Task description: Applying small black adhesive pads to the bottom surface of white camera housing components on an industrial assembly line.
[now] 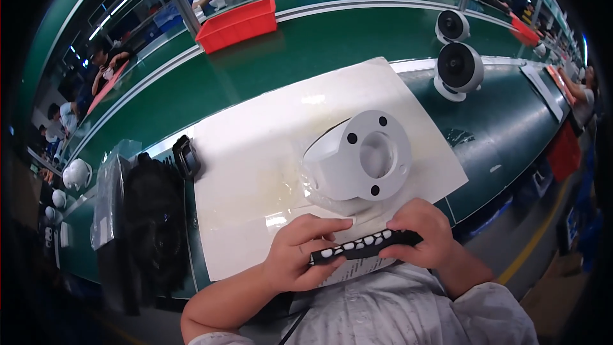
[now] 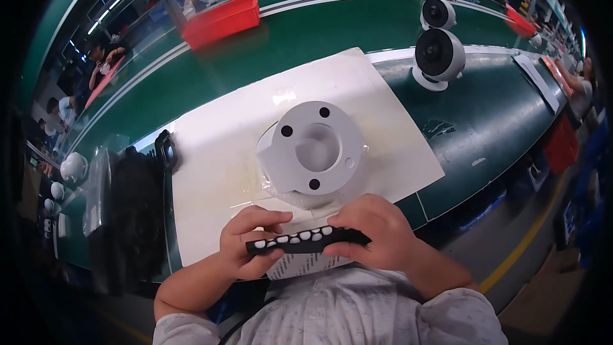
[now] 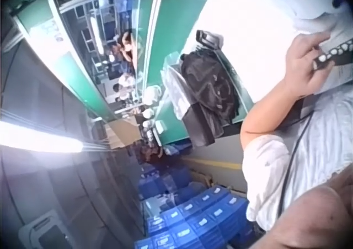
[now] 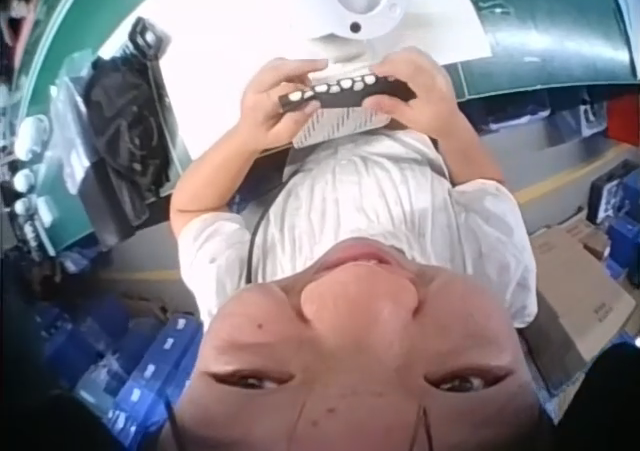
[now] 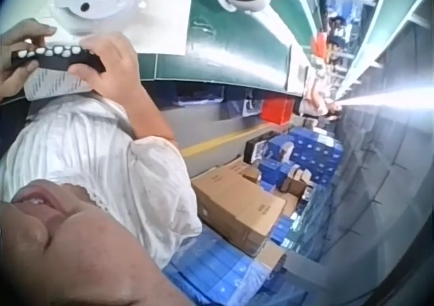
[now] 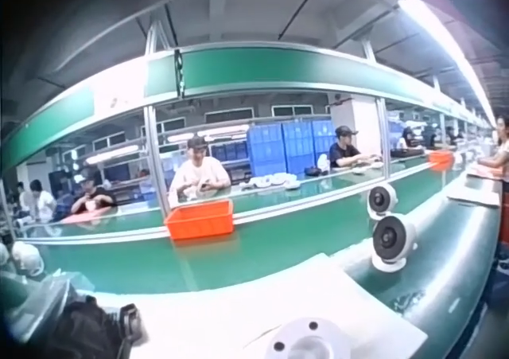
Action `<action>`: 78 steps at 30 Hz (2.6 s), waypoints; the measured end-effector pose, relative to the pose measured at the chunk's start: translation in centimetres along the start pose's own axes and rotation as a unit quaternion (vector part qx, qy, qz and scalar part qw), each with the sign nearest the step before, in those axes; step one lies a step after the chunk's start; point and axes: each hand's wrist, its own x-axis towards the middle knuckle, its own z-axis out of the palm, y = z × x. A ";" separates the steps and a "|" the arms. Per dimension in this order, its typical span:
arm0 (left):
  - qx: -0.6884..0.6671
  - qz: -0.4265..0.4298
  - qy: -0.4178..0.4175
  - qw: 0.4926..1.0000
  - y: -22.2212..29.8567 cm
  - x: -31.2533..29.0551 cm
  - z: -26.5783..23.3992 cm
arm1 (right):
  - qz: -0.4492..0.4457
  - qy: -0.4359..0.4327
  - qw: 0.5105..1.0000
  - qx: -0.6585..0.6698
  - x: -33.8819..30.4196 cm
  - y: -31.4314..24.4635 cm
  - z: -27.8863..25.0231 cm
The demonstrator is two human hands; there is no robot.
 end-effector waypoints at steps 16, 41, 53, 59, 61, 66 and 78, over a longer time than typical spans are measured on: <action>-0.068 -0.274 -0.011 0.959 0.6 -0.2 0.4 | -0.053 0.048 0.994 -0.088 1.3 -0.3 0.1; 0.077 -0.033 0.000 0.996 -1.0 0.2 0.1 | 0.143 0.121 0.974 0.129 3.4 2.3 -1.4; 0.065 -0.046 -0.047 0.996 -1.4 0.3 0.3 | -0.019 0.058 0.957 -0.283 1.0 2.5 -2.0; 0.042 -0.035 -0.057 0.997 -1.8 0.4 0.2 | 0.308 0.079 0.840 0.439 3.5 3.1 -1.8; 0.020 -0.053 -0.046 0.997 -1.6 0.3 -0.2 | 0.297 0.069 0.844 0.441 4.7 3.0 -2.3; -0.003 -0.134 -0.073 0.988 -1.2 0.3 -0.7 | 0.171 0.089 0.950 0.247 11.4 6.3 -4.0; -0.079 -0.178 -0.117 0.974 -1.7 0.5 -0.2 | 0.077 -0.020 0.883 -0.463 23.1 25.8 2.5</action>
